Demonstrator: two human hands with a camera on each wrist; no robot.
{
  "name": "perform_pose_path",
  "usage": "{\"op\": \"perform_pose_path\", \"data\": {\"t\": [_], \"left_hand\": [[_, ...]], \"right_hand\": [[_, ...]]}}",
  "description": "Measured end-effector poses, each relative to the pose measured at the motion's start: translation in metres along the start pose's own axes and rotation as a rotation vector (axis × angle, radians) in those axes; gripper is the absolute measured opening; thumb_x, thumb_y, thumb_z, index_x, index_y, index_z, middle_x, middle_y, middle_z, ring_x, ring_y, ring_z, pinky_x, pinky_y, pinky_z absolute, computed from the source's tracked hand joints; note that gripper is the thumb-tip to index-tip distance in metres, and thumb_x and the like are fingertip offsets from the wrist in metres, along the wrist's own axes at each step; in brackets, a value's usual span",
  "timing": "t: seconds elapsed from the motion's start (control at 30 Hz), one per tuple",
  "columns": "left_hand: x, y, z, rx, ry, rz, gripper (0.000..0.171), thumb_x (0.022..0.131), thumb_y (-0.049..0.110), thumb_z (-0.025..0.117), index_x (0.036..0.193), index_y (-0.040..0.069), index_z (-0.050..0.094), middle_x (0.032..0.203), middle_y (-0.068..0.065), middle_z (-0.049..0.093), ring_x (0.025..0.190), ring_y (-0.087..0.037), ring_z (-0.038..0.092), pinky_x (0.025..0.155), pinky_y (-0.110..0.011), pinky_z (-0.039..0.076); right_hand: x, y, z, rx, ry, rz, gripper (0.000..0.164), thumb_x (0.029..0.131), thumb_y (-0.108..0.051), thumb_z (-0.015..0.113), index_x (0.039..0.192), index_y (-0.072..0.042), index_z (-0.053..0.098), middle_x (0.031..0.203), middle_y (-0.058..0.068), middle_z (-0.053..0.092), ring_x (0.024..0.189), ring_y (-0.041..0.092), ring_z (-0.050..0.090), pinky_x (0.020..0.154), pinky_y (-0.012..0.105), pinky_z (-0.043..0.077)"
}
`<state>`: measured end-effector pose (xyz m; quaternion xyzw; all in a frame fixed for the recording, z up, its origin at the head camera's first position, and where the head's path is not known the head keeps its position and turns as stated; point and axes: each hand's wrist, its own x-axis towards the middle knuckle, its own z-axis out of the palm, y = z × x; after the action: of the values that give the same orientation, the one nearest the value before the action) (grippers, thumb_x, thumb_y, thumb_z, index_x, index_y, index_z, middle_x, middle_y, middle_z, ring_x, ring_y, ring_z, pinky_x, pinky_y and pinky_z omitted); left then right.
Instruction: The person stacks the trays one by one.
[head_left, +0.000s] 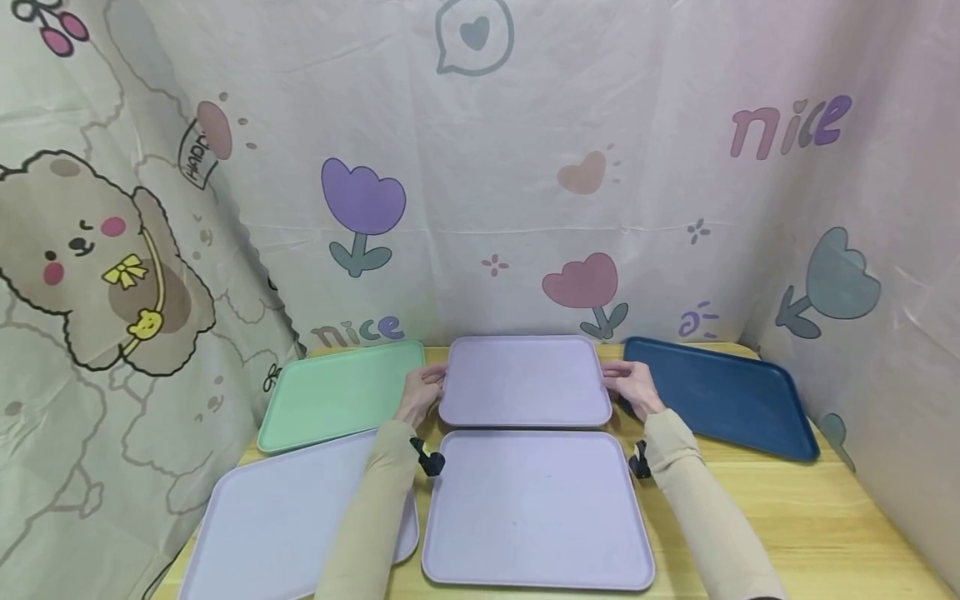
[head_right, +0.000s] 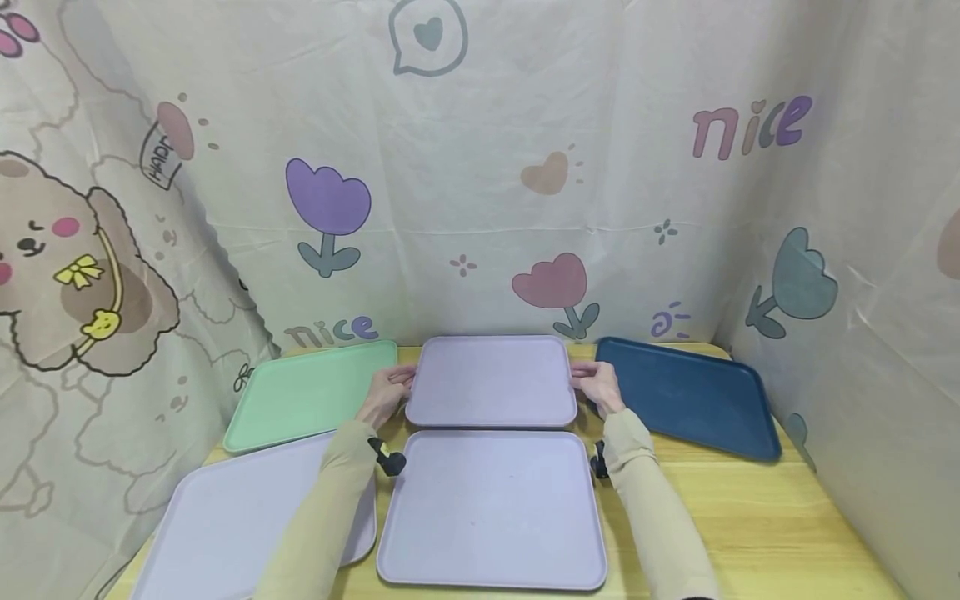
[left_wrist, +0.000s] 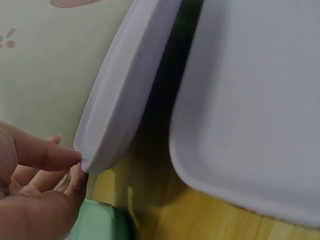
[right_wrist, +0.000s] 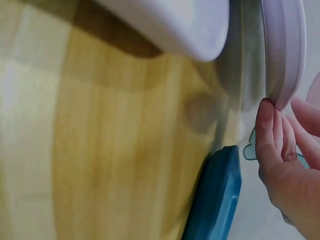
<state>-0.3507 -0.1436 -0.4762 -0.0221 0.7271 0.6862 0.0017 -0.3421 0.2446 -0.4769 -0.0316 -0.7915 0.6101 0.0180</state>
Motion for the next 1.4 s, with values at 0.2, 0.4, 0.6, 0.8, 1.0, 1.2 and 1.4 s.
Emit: {"op": "perform_pose_path", "data": {"t": [0.2,0.4,0.6,0.8,1.0,1.2,1.4], "left_hand": [[-0.004,0.006,-0.002,-0.004,0.02,0.003,0.069,0.07,-0.03,0.038,0.136,-0.017,0.051,0.141,-0.038,0.05,0.138,-0.047,0.047,0.117,-0.048,0.041],[-0.01,0.012,-0.004,-0.045,0.049,-0.005,0.067,0.07,-0.03,0.038,0.135,-0.017,0.051,0.14,-0.038,0.051,0.136,-0.048,0.05,0.116,-0.048,0.042],[-0.02,0.017,-0.005,-0.054,0.068,-0.006,0.066,0.069,-0.029,0.042,0.132,-0.017,0.054,0.137,-0.037,0.055,0.134,-0.045,0.053,0.115,-0.046,0.044],[-0.031,0.019,-0.008,-0.062,0.061,0.002,0.065,0.069,-0.026,0.045,0.132,-0.015,0.055,0.136,-0.036,0.057,0.132,-0.044,0.055,0.103,-0.03,0.054],[-0.044,0.024,-0.01,-0.072,0.041,0.016,0.061,0.072,-0.026,0.05,0.132,-0.017,0.054,0.136,-0.037,0.054,0.133,-0.047,0.053,0.097,-0.026,0.057],[-0.06,0.025,-0.012,-0.021,0.039,-0.023,0.063,0.076,-0.025,0.054,0.138,-0.012,0.051,0.138,-0.036,0.053,0.132,-0.047,0.053,0.097,-0.034,0.059],[-0.075,0.029,-0.013,0.047,0.067,-0.041,0.061,0.079,-0.017,0.061,0.138,-0.007,0.053,0.134,-0.032,0.06,0.123,-0.041,0.063,0.082,-0.023,0.061]], "right_hand": [[-0.005,-0.008,-0.002,0.019,0.031,0.022,0.041,0.089,0.002,0.067,0.127,0.017,0.059,0.095,0.01,0.077,0.074,-0.001,0.064,0.069,0.014,0.056],[-0.012,-0.018,-0.004,0.018,0.039,0.054,0.04,0.09,0.001,0.066,0.126,0.016,0.06,0.091,0.005,0.076,0.073,0.001,0.065,0.072,0.022,0.061],[-0.023,-0.028,-0.007,0.056,0.045,0.062,0.041,0.09,0.001,0.067,0.127,0.016,0.059,0.084,-0.003,0.075,0.07,0.001,0.066,0.075,0.028,0.062],[-0.033,-0.033,-0.011,0.086,0.06,0.072,0.042,0.091,-0.001,0.068,0.128,0.017,0.058,0.08,-0.006,0.076,0.066,0.0,0.066,0.068,0.025,0.061],[-0.046,-0.04,-0.014,0.002,0.059,0.076,0.042,0.091,-0.005,0.068,0.127,0.016,0.06,0.083,-0.004,0.076,0.067,0.001,0.065,0.07,0.026,0.061],[-0.06,-0.042,-0.016,-0.075,0.027,0.084,0.04,0.091,-0.005,0.068,0.124,0.016,0.061,0.088,0.003,0.076,0.066,0.004,0.064,0.068,0.027,0.061],[-0.071,-0.037,-0.017,-0.093,-0.001,0.066,0.036,0.092,-0.004,0.066,0.12,0.018,0.063,0.085,0.004,0.075,0.065,0.003,0.063,0.065,0.026,0.061]]}}
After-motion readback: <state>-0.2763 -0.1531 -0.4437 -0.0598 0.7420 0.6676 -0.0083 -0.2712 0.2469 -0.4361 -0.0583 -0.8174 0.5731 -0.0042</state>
